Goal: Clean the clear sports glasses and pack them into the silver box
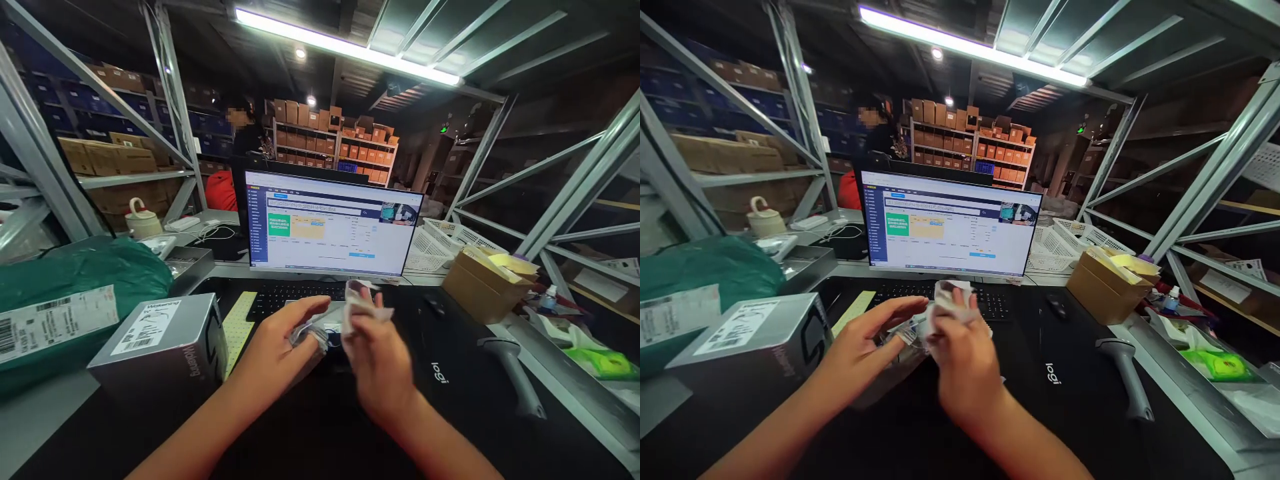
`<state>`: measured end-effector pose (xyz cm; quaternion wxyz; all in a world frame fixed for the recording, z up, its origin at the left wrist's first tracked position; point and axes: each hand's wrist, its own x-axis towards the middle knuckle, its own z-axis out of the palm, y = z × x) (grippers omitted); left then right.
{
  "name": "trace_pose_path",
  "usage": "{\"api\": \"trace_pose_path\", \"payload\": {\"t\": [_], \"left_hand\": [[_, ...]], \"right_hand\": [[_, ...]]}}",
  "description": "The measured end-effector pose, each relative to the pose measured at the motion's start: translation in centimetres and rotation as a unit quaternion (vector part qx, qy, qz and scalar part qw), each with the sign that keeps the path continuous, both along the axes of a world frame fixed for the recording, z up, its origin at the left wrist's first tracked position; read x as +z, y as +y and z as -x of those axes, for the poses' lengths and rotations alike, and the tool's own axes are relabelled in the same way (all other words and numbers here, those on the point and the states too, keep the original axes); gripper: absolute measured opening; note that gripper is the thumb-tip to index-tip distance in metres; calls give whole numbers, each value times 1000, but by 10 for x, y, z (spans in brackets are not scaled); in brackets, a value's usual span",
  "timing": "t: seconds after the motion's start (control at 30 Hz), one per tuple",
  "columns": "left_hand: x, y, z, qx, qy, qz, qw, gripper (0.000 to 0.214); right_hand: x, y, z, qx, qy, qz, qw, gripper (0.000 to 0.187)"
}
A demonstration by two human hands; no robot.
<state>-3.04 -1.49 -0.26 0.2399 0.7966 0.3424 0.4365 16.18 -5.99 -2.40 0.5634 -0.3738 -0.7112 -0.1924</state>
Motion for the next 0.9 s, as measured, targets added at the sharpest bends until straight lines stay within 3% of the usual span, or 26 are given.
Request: {"api": "trace_pose_path", "payload": {"t": [0.07, 0.13, 0.23, 0.3, 0.37, 0.47, 0.57, 0.63, 0.73, 0.9], "left_hand": [[0, -1, 0, 16, 3, -26, 1000, 42], [-1, -1, 0, 19, 12, -38, 999, 42], [-1, -1, -1, 7, 30, -42, 999, 44], [0, -2, -1, -11, 58, -56, 997, 48], [3, -2, 0, -31, 89, -76, 993, 53], [7, 0, 3, -40, 110, -111, 987, 50], [8, 2, 6, 9, 74, -143, 987, 42], [9, 3, 7, 45, 51, -169, 983, 38], [9, 2, 7, 44, 68, -229, 970, 33], [6, -2, 0, 19, 144, -342, 928, 22]], "right_hand": [[-14, 1, 19, -22, -121, -52, 991, 35], [-22, 4, 28, -24, -180, -96, 979, 38], [-15, 13, 18, 9, -160, -83, 984, 39], [-1, 16, 0, 42, -83, 0, 996, 39], [15, 13, -21, 104, -28, 122, 987, 38], [36, 3, -45, 208, -58, 285, 934, 37], [43, -3, -53, 236, -79, 363, 898, 29], [39, -2, -50, 231, -25, 393, 890, 25], [28, 1, -35, 184, 48, 416, 889, 26], [18, -8, -2, 78, 23, 328, 941, 30]]}}
